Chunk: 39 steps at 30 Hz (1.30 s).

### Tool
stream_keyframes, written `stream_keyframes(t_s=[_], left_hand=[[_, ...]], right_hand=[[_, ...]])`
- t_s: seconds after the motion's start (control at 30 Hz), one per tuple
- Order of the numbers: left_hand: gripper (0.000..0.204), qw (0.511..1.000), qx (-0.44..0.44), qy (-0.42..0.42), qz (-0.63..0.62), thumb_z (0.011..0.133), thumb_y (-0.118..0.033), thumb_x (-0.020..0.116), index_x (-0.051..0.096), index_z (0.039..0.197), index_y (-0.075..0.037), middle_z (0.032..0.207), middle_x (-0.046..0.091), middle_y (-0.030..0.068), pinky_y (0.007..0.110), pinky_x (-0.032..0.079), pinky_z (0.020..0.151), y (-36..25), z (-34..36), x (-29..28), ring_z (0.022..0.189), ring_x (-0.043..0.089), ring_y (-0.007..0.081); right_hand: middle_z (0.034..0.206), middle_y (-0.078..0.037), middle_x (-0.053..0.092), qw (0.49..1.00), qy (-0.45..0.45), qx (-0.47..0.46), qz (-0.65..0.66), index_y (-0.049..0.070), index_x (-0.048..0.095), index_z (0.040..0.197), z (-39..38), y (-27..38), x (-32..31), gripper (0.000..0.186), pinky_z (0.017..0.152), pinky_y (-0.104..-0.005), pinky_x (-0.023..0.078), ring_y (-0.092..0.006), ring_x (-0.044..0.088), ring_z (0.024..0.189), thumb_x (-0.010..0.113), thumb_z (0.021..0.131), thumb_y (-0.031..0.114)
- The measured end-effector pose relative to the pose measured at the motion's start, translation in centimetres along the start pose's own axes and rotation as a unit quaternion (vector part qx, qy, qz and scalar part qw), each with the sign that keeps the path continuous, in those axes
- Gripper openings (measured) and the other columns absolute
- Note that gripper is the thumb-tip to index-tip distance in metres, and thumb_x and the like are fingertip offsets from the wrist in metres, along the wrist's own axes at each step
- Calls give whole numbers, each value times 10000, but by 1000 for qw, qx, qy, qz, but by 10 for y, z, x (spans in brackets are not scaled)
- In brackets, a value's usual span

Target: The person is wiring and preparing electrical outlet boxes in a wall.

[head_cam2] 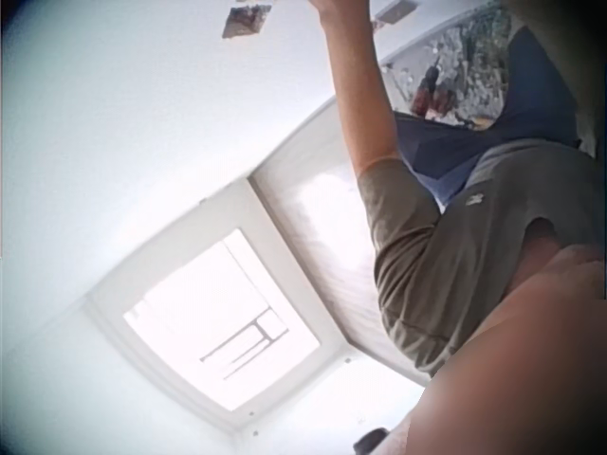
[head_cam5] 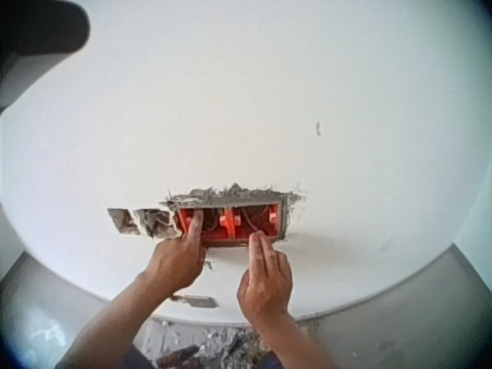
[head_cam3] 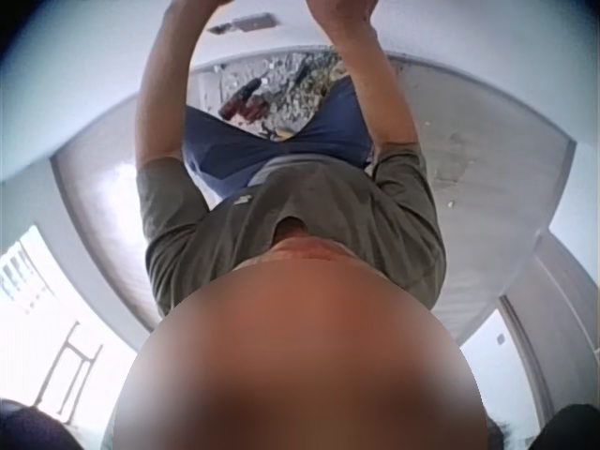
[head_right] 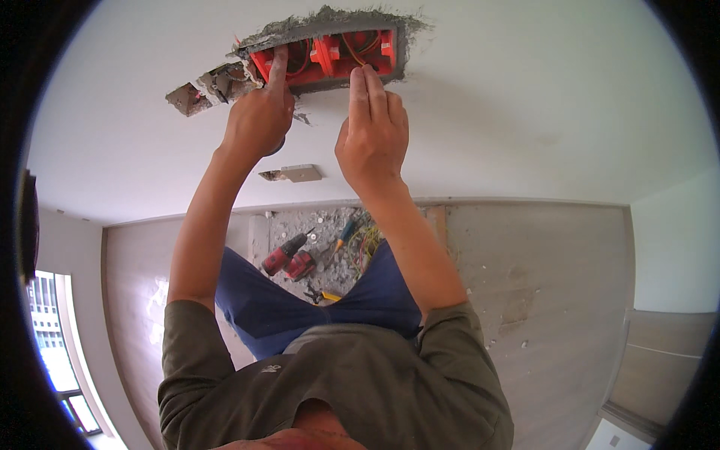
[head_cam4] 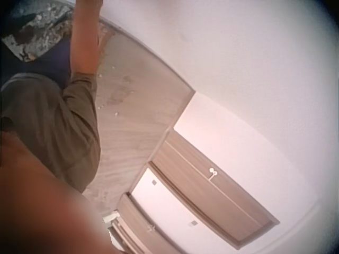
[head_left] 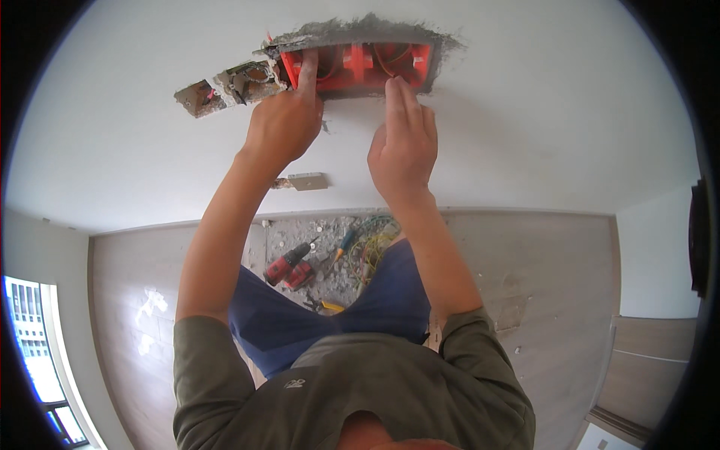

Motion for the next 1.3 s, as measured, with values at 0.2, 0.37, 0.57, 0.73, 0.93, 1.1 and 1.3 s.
stream_keyframes(t_s=[0.2,0.37,0.57,0.73,0.93,1.1,1.3], left_hand=[[700,1000,-8,-5,1,918,-206,499,186,1517,-24,683,663,221,500,543,612,3,-2,0,611,661,402],[699,1000,-4,-8,12,919,-204,494,183,1521,-29,679,664,215,494,538,601,-1,-3,0,593,654,396],[701,1000,-11,-20,7,916,-203,497,185,1522,-36,661,660,206,491,534,589,2,-2,1,581,652,389],[739,999,-5,-36,6,926,-206,520,137,1540,-56,618,635,207,513,511,566,3,-3,-1,557,628,400],[699,999,-2,-32,3,903,-192,507,209,1513,-29,670,657,221,505,535,604,-1,-3,-3,602,654,400],[699,1000,2,-26,4,896,-179,511,214,1510,-23,667,658,215,499,536,589,-2,-4,-4,593,654,397],[713,999,21,-42,14,882,-164,518,207,1497,17,636,653,189,488,532,557,-2,-3,-4,561,649,380]], right_hand=[[1371,-178,531,998,52,34,-31,-28,508,1343,0,-8,5,566,726,-365,539,-290,649,943,571,781,-44],[1418,-191,487,999,-14,-36,29,-22,449,1396,-9,-5,-7,598,673,-357,564,-309,675,943,537,806,-54],[1465,-229,420,972,29,104,208,-21,374,1443,-22,-29,12,619,659,-309,571,-272,700,818,494,838,-70],[1518,-233,341,981,23,72,179,-22,313,1470,-7,-17,21,669,660,-330,575,-299,699,854,498,829,-70],[1530,-231,317,995,85,47,29,-35,301,1468,19,-14,30,704,636,-368,578,-340,696,871,548,809,0],[1546,-226,291,959,249,82,-106,-51,331,1452,23,-20,49,724,583,-356,567,-312,706,848,589,781,42],[1535,-215,311,965,201,5,-170,-92,473,1349,14,-22,38,599,560,-348,559,-248,672,750,590,780,56]])
Point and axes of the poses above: each hand's wrist, its own z-axis towards the middle knuckle, its own x-axis out of the palm, y = z × x, the point moved 10 cm from there along z, towards the middle knuckle
